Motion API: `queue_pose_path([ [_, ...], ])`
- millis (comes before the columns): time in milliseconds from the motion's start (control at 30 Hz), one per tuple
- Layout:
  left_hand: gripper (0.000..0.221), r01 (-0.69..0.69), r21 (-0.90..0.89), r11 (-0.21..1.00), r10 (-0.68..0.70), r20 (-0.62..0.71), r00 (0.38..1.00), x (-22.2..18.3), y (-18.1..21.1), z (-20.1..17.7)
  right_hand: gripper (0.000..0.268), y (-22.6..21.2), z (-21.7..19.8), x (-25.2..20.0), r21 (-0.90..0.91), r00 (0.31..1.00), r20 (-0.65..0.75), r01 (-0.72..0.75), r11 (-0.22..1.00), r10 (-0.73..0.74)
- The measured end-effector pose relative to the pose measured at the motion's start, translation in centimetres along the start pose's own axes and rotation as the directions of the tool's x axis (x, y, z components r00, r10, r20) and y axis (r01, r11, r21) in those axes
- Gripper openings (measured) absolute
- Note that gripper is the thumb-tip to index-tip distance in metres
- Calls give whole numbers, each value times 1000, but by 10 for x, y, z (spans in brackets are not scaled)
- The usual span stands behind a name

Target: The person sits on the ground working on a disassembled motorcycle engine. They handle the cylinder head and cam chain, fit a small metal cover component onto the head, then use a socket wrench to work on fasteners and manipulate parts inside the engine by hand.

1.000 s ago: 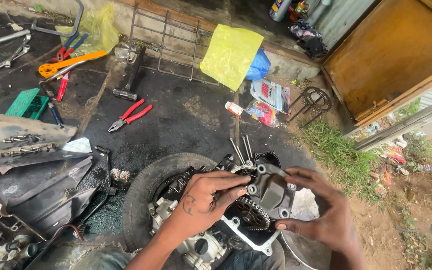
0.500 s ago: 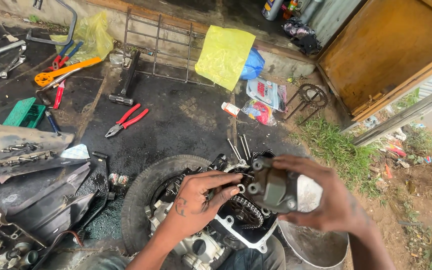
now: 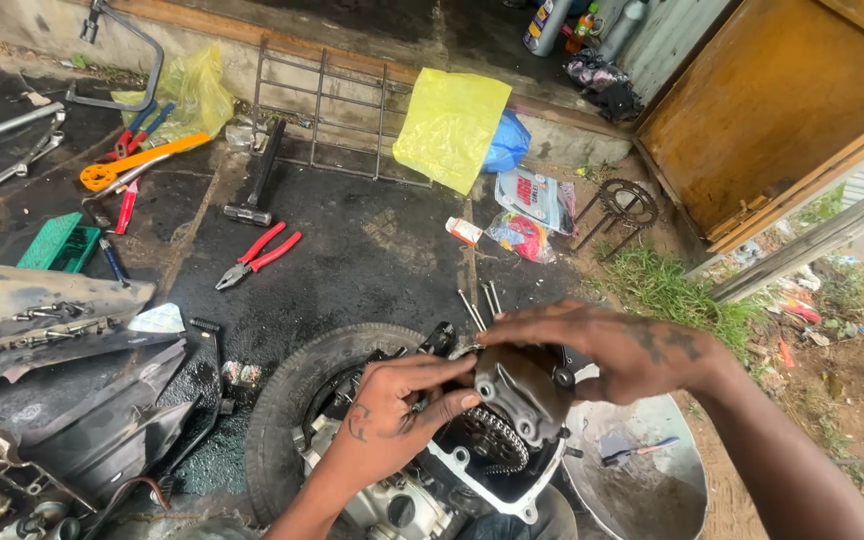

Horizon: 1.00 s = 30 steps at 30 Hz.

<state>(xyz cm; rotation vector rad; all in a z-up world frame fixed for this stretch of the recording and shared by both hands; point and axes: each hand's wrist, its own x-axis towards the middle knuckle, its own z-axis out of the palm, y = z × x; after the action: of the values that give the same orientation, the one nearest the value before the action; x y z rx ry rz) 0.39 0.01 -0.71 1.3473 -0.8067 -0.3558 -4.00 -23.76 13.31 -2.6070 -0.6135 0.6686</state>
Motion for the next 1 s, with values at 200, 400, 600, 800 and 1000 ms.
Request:
queue_pose_path([
  [200, 30, -45, 83, 996, 47, -19, 999, 2, -9, -1, 98, -4, 10, -8, -143, 999, -17, -41, 989, 39],
  [400, 33, 73, 81, 994, -69, -41, 997, 5, -1, 3, 102, -6, 13, -22, -101, 991, -117, -78, 992, 66],
  [600, 34, 162, 90, 983, -157, -60, 986, 5, 9, 4, 91, 39, 48, -56, -102, 918, -380, 80, 992, -113],
  [800, 34, 189, 85, 978, -185, -52, 981, 5, 5, 6, 39, 50, 80, -62, 227, 810, -583, 97, 969, 56],
  [1000, 30, 25, 70, 997, -23, -33, 999, 6, -4, 9, 29, 55, 86, -69, 216, 773, -627, 55, 975, 95],
])
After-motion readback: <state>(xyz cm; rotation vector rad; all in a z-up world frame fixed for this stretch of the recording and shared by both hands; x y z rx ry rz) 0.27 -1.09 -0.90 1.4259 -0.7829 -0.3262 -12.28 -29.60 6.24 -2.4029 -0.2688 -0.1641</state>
